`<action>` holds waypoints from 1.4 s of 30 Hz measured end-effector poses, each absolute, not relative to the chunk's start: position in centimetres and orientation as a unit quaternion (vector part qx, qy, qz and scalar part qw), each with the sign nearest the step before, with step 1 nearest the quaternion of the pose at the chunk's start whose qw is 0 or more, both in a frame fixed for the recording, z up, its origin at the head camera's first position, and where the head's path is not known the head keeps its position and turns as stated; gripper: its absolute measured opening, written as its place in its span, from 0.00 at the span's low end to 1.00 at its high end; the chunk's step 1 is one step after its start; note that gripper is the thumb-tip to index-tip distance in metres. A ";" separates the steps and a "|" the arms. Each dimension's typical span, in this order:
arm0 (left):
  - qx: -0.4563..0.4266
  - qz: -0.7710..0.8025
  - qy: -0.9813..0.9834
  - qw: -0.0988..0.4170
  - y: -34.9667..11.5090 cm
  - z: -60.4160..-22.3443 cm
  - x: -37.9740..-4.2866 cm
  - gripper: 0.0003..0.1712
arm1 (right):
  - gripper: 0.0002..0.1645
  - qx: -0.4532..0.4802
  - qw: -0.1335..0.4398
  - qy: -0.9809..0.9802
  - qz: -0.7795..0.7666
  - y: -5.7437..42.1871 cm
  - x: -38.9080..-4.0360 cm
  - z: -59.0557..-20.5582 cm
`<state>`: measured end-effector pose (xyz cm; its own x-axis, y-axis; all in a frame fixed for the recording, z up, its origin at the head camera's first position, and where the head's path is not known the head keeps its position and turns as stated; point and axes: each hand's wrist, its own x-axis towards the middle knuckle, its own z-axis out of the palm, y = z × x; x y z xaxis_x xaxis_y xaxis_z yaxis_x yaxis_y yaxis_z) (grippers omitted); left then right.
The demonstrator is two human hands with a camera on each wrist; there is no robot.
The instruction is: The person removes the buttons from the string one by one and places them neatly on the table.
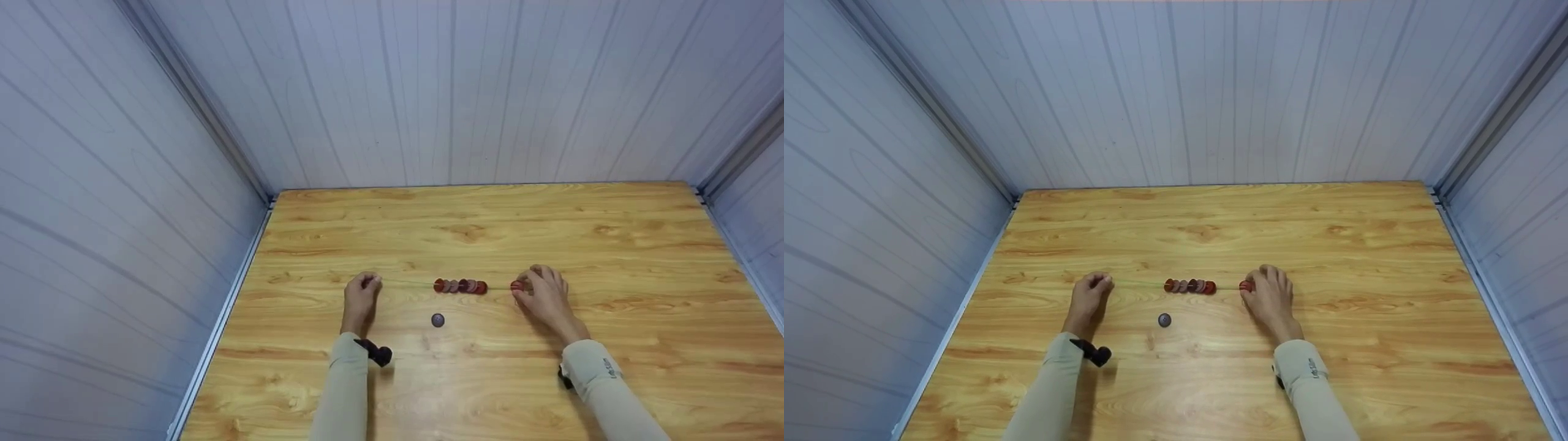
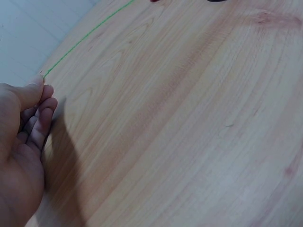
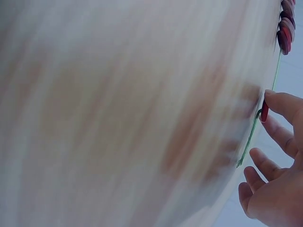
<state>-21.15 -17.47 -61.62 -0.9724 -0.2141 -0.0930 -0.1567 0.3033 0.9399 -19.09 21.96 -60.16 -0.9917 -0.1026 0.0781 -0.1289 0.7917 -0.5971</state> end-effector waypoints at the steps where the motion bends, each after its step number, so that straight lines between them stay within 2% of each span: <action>1: 0.116 -0.577 -0.808 0.025 -17.5 -61.6 -21.2 0.08 | 0.16 0.061 0.022 -0.946 0.317 22.1 -19.1 -60.1; 42: 0.111 -0.584 -0.803 0.040 -17.5 -61.8 -21.3 0.08 | 0.17 0.023 0.018 -0.950 0.311 25.2 -18.8 -59.7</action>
<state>-21.35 -17.48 -61.80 -0.9721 -0.2253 -0.0649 -0.1314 0.2940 0.9467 -18.77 25.15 -59.69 -0.9983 -0.0322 0.0489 -0.0549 0.8050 -0.5907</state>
